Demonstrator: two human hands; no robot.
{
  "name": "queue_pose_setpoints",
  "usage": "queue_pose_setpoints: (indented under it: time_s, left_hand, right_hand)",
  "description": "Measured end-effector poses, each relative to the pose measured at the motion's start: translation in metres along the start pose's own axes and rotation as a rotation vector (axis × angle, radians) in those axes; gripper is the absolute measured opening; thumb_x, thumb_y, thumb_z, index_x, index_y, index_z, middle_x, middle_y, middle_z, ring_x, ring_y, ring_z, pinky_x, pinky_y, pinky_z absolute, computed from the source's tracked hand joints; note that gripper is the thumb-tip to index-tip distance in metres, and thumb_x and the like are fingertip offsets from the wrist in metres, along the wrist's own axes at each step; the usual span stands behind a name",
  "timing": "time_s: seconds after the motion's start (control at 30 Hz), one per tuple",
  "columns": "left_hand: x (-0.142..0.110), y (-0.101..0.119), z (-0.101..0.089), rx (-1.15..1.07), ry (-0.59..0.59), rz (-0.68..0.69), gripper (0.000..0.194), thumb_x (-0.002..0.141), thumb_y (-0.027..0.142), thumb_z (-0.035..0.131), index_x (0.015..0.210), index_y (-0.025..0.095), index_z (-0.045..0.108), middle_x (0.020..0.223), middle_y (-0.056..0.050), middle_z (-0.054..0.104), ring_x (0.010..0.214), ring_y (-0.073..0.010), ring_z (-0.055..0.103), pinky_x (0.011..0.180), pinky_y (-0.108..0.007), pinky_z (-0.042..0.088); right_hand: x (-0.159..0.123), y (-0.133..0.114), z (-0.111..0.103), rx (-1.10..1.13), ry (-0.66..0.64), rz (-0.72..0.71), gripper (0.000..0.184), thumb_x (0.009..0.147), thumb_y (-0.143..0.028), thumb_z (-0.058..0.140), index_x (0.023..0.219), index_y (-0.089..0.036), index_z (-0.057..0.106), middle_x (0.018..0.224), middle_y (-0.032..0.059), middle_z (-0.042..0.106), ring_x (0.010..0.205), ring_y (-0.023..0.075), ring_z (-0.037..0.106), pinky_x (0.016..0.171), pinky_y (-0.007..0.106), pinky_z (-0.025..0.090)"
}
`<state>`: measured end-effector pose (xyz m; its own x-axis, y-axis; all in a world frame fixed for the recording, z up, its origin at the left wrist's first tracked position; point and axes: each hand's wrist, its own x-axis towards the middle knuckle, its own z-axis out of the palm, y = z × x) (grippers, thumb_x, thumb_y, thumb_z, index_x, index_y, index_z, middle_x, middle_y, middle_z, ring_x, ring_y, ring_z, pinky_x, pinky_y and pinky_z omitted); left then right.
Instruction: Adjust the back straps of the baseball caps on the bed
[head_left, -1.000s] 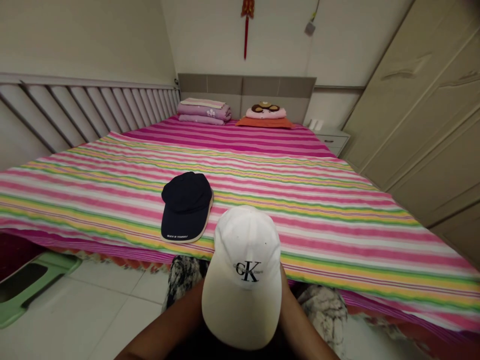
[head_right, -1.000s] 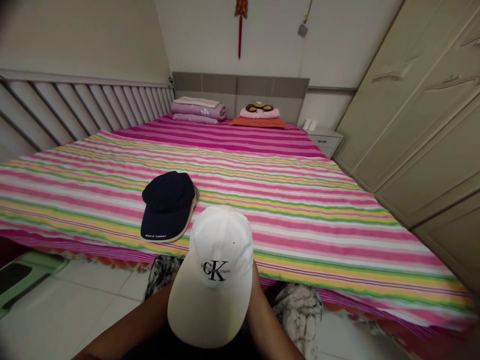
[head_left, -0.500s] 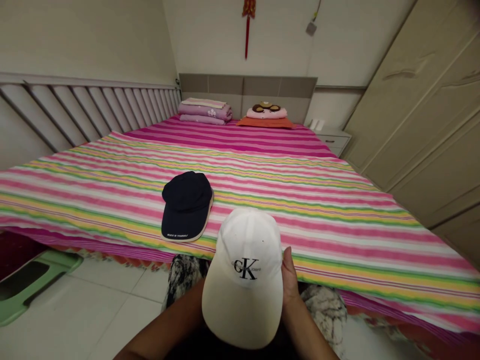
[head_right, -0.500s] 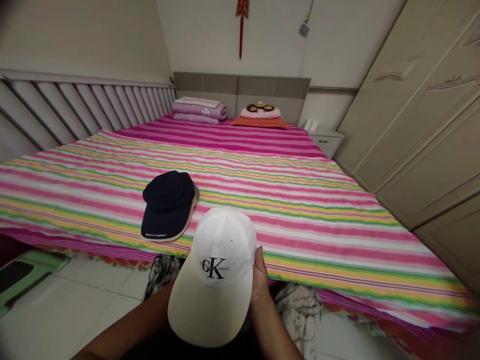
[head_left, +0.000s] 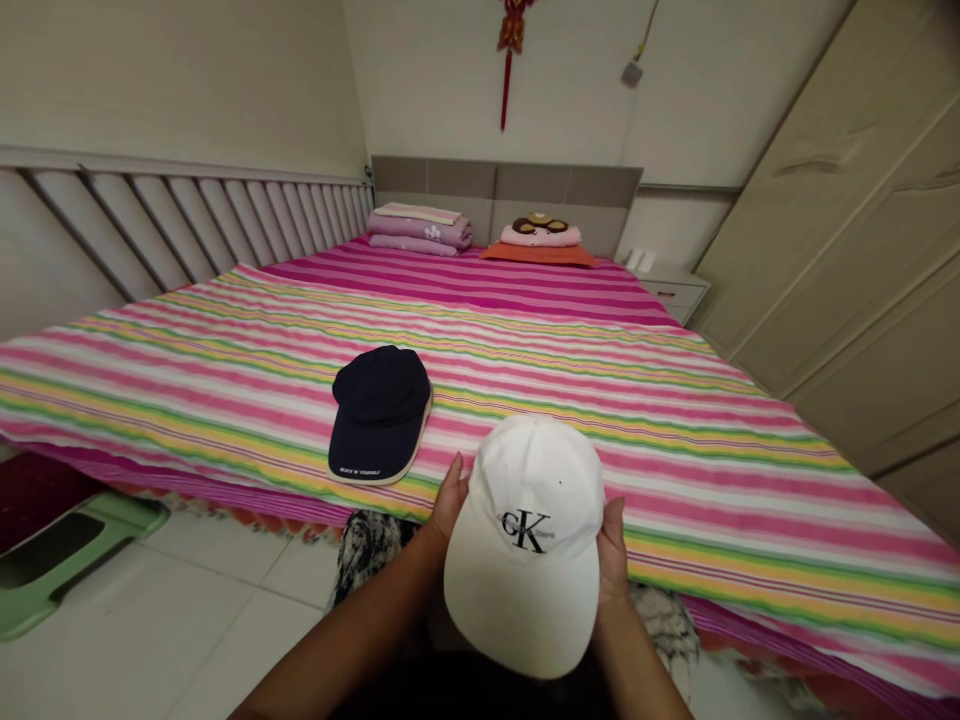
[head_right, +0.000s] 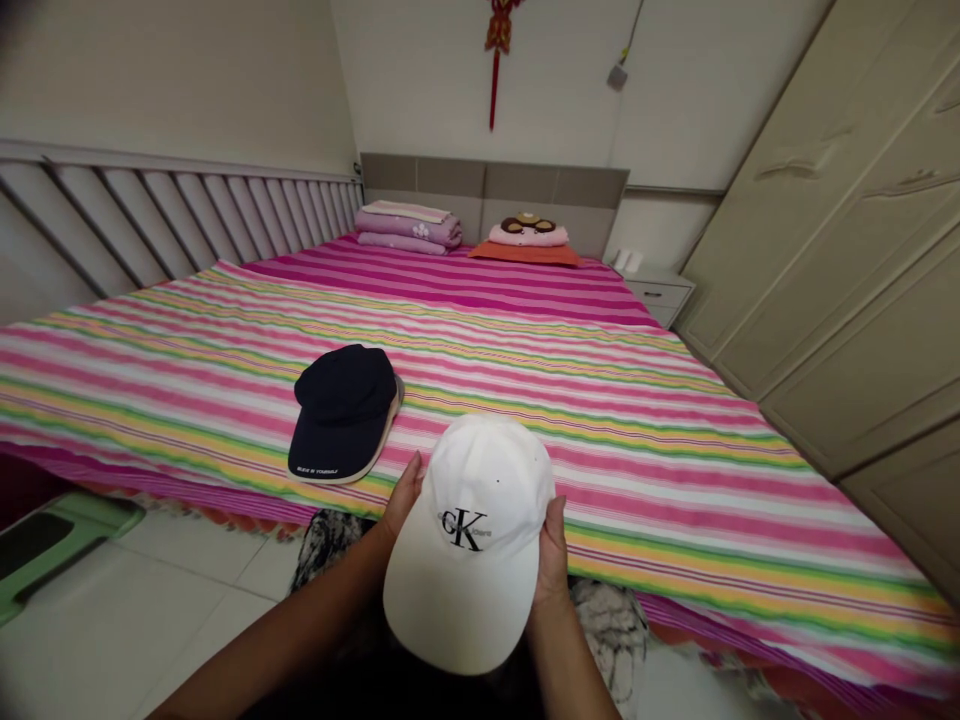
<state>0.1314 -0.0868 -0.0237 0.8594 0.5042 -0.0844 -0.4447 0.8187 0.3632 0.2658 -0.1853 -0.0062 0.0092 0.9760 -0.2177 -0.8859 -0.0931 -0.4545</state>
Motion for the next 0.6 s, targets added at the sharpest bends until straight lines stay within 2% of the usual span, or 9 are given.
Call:
queue_pose_setpoints:
  time_s: [0.1, 0.27, 0.43, 0.6]
  left_hand:
    - [0.001, 0.007, 0.006, -0.051, -0.02, -0.067, 0.065, 0.079, 0.057, 0.033, 0.121, 0.01, 0.049, 0.108, -0.015, 0.062, 0.107, -0.0311, 0.051, 0.098, -0.047, 0.023]
    - [-0.006, 0.004, 0.015, -0.094, -0.12, -0.182, 0.074, 0.075, 0.064, 0.032, 0.125, 0.01, 0.044, 0.116, -0.015, 0.057, 0.112, -0.0319, 0.047, 0.099, -0.047, 0.021]
    - [-0.006, 0.001, 0.02, -0.082, -0.165, -0.203, 0.082, 0.072, 0.07, 0.029, 0.127, 0.011, 0.041, 0.119, -0.015, 0.054, 0.116, -0.0322, 0.042, 0.1, -0.046, 0.02]
    - [-0.005, 0.001, 0.02, -0.06, -0.154, -0.183, 0.081, 0.073, 0.07, 0.028, 0.127, 0.01, 0.042, 0.119, -0.015, 0.055, 0.117, -0.0323, 0.041, 0.1, -0.047, 0.02]
  right_hand:
    - [0.0, -0.001, -0.003, -0.001, 0.01, -0.026, 0.071, 0.068, -0.073, 0.035, 0.109, -0.02, 0.06, 0.111, 0.0113, 0.062, 0.114, 0.0286, 0.046, 0.099, 0.05, 0.023]
    - [-0.001, -0.003, -0.006, -0.011, 0.01, -0.079, 0.068, 0.068, -0.072, 0.036, 0.105, -0.022, 0.063, 0.109, 0.0097, 0.063, 0.114, 0.028, 0.047, 0.1, 0.049, 0.022]
    - [-0.001, -0.006, -0.003, -0.021, 0.022, -0.127, 0.064, 0.068, -0.072, 0.035, 0.097, -0.024, 0.067, 0.11, 0.0082, 0.063, 0.115, 0.0281, 0.046, 0.1, 0.049, 0.021]
    - [-0.002, -0.006, -0.004, -0.017, 0.029, -0.133, 0.067, 0.068, -0.074, 0.035, 0.101, -0.023, 0.065, 0.112, 0.0085, 0.062, 0.118, 0.0281, 0.042, 0.101, 0.05, 0.02]
